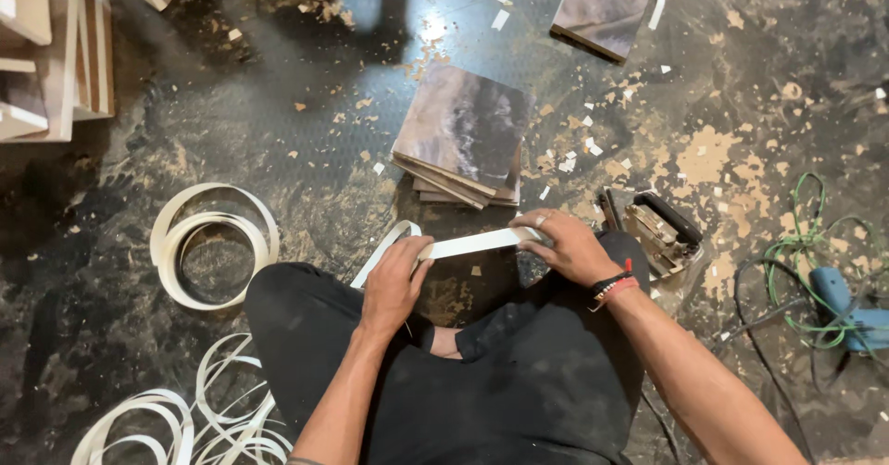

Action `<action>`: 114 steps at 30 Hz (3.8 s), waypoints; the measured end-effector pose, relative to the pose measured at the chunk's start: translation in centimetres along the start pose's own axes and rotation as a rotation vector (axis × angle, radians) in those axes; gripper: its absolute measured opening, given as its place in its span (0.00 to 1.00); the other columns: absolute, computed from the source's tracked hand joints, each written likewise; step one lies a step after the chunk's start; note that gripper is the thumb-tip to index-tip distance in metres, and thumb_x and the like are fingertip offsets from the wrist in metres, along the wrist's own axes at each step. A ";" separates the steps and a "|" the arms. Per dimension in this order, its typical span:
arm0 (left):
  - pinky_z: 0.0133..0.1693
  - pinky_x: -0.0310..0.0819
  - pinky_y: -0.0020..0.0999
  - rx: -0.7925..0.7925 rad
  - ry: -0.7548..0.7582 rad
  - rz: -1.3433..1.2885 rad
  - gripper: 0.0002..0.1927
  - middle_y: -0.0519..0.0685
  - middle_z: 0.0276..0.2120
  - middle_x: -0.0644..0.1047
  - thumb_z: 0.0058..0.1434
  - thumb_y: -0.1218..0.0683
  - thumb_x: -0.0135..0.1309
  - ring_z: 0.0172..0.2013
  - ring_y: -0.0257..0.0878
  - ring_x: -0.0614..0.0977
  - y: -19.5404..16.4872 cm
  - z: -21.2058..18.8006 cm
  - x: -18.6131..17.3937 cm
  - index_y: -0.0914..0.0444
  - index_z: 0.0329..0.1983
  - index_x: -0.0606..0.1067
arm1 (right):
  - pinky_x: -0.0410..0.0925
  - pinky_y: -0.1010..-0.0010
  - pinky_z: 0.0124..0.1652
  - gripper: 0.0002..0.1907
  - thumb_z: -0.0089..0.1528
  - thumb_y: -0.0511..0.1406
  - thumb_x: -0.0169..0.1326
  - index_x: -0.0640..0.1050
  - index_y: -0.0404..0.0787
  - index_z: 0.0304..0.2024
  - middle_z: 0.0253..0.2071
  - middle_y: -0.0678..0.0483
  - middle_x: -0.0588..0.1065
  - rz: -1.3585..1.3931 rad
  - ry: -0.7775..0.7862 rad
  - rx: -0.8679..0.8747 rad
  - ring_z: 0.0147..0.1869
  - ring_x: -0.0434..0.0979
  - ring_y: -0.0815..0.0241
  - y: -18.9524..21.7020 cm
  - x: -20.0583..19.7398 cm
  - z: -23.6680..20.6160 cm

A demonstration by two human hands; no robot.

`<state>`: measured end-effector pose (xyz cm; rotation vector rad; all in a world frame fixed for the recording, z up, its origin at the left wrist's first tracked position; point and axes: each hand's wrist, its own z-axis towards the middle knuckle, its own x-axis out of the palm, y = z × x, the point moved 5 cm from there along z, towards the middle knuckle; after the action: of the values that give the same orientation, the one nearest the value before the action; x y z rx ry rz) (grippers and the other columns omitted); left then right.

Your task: The person sits on the floor and applies white edge banding to the edges of small square wooden boards. They position the banding, use a hot iron to press it down, and then trim the excess material. The finished pieces are stacked nearby.

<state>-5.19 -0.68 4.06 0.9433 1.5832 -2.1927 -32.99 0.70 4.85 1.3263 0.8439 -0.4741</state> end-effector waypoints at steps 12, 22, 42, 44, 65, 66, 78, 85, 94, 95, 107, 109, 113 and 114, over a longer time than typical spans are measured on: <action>0.49 0.75 0.44 0.046 -0.022 0.005 0.15 0.50 0.48 0.80 0.59 0.59 0.61 0.50 0.51 0.81 0.1 -0.1 0.0 0.61 0.51 0.78 | 0.70 0.61 0.53 0.17 0.58 0.38 0.63 0.81 0.48 0.50 0.50 0.53 0.80 0.072 -0.004 0.119 0.55 0.78 0.49 -2.1 1.1 -0.4; 0.50 0.73 0.43 -0.333 -0.061 -0.372 0.18 0.54 0.48 0.79 0.62 0.54 0.58 0.51 0.50 0.81 3.8 -0.8 3.3 0.62 0.54 0.76 | 0.66 0.56 0.54 0.18 0.65 0.47 0.50 0.82 0.44 0.48 0.47 0.51 0.80 -0.169 0.138 0.138 0.52 0.78 0.49 -0.3 0.9 2.3; 0.45 0.77 0.33 -0.577 -0.031 -0.594 0.17 0.50 0.45 0.83 0.64 0.51 0.59 0.42 0.37 0.83 7.3 -3.4 6.6 0.61 0.54 0.79 | 0.68 0.52 0.42 0.33 0.69 0.55 0.37 0.84 0.43 0.29 0.28 0.43 0.79 -0.174 0.173 0.364 0.37 0.78 0.43 -1.8 3.5 5.7; 0.46 0.76 0.32 -0.556 -0.051 -0.639 0.17 0.49 0.45 0.83 0.64 0.51 0.59 0.43 0.36 0.83 7.2 -3.0 6.6 0.62 0.54 0.78 | 0.68 0.55 0.43 0.37 0.71 0.57 0.35 0.84 0.40 0.29 0.29 0.43 0.79 0.135 0.144 0.486 0.38 0.78 0.45 -3.6 3.9 6.0; 0.69 0.49 0.57 0.227 0.286 0.598 0.49 0.61 0.62 0.69 0.52 0.37 0.65 0.65 0.54 0.66 -2.3 2.9 7.9 0.71 0.68 0.63 | 0.41 0.35 0.69 0.31 0.67 0.50 0.44 0.63 0.53 0.72 0.74 0.55 0.59 -0.462 0.006 0.107 0.81 0.47 0.47 -0.8 3.8 -1.8; 0.68 0.50 0.57 0.197 0.286 0.576 0.46 0.60 0.60 0.71 0.53 0.38 0.65 0.64 0.54 0.68 -1.5 2.5 7.1 0.70 0.65 0.65 | 0.41 0.36 0.70 0.31 0.67 0.50 0.44 0.63 0.54 0.72 0.74 0.56 0.59 -0.468 0.000 0.110 0.81 0.47 0.47 -0.9 3.7 -2.0; 0.61 0.62 0.52 0.099 0.014 0.097 0.33 0.63 0.56 0.73 0.65 0.48 0.56 0.58 0.59 0.72 0.6 1.3 5.2 0.72 0.67 0.66 | 0.67 0.49 0.33 0.18 0.68 0.43 0.46 0.81 0.46 0.29 0.21 0.51 0.78 -0.569 -0.044 -0.066 0.27 0.78 0.46 4.4 5.8 6.5; 0.61 0.61 0.55 0.132 0.024 0.297 0.26 0.60 0.52 0.75 0.67 0.52 0.49 0.55 0.55 0.75 0.3 0.6 5.7 0.71 0.64 0.68 | 0.68 0.51 0.29 0.30 0.70 0.50 0.43 0.80 0.42 0.21 0.20 0.44 0.76 -0.402 -0.001 0.162 0.25 0.78 0.41 3.2 8.6 7.5; 0.63 0.61 0.55 0.091 0.027 0.308 0.20 0.57 0.52 0.76 0.68 0.54 0.47 0.55 0.55 0.74 -0.2 0.9 5.4 0.67 0.60 0.71 | 0.67 0.59 0.32 0.35 0.70 0.54 0.39 0.81 0.40 0.21 0.19 0.48 0.76 0.115 -0.228 0.329 0.26 0.77 0.49 -1.0 3.1 5.9; 0.63 0.61 0.55 0.080 0.032 0.300 0.20 0.57 0.52 0.76 0.68 0.54 0.47 0.55 0.55 0.74 -0.3 1.1 5.5 0.67 0.60 0.71 | 0.67 0.63 0.32 0.37 0.71 0.54 0.37 0.81 0.39 0.21 0.18 0.51 0.76 0.260 -0.278 0.372 0.25 0.76 0.54 -1.7 3.0 5.8; 0.61 0.62 0.49 -0.124 -0.084 -0.182 0.26 0.60 0.58 0.73 0.67 0.53 0.55 0.60 0.56 0.72 2.5 1.4 5.6 0.66 0.66 0.66 | 0.67 0.73 0.28 0.22 0.69 0.48 0.47 0.77 0.35 0.43 0.29 0.58 0.74 1.124 -0.417 0.832 0.28 0.72 0.67 -7.9 3.0 -0.1; 0.60 0.64 0.48 -0.239 -0.108 -0.234 0.30 0.59 0.57 0.73 0.64 0.51 0.57 0.60 0.55 0.72 3.9 1.2 6.2 0.66 0.67 0.65 | 0.69 0.73 0.31 0.20 0.68 0.46 0.50 0.79 0.34 0.44 0.32 0.57 0.77 1.035 -0.317 0.843 0.32 0.75 0.67 -8.0 3.1 -1.6; 0.60 0.64 0.47 -0.305 -0.113 -0.290 0.32 0.58 0.58 0.73 0.64 0.49 0.58 0.60 0.53 0.73 5.4 0.6 7.0 0.65 0.68 0.64 | 0.73 0.74 0.36 0.17 0.64 0.42 0.56 0.80 0.34 0.47 0.35 0.54 0.79 0.932 -0.172 0.823 0.37 0.81 0.66 -7.3 3.9 -3.9; 0.59 0.64 0.47 -0.309 -0.094 -0.300 0.31 0.58 0.58 0.73 0.65 0.49 0.57 0.60 0.53 0.72 5.5 0.4 7.3 0.65 0.68 0.64 | 0.73 0.74 0.36 0.17 0.64 0.41 0.57 0.80 0.33 0.46 0.34 0.54 0.79 0.927 -0.191 0.817 0.36 0.80 0.65 -7.1 4.1 -4.2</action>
<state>-7.66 -2.01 -4.61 0.5336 2.0501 -2.0476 -36.78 3.88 -2.95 2.1843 -0.2305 -0.1782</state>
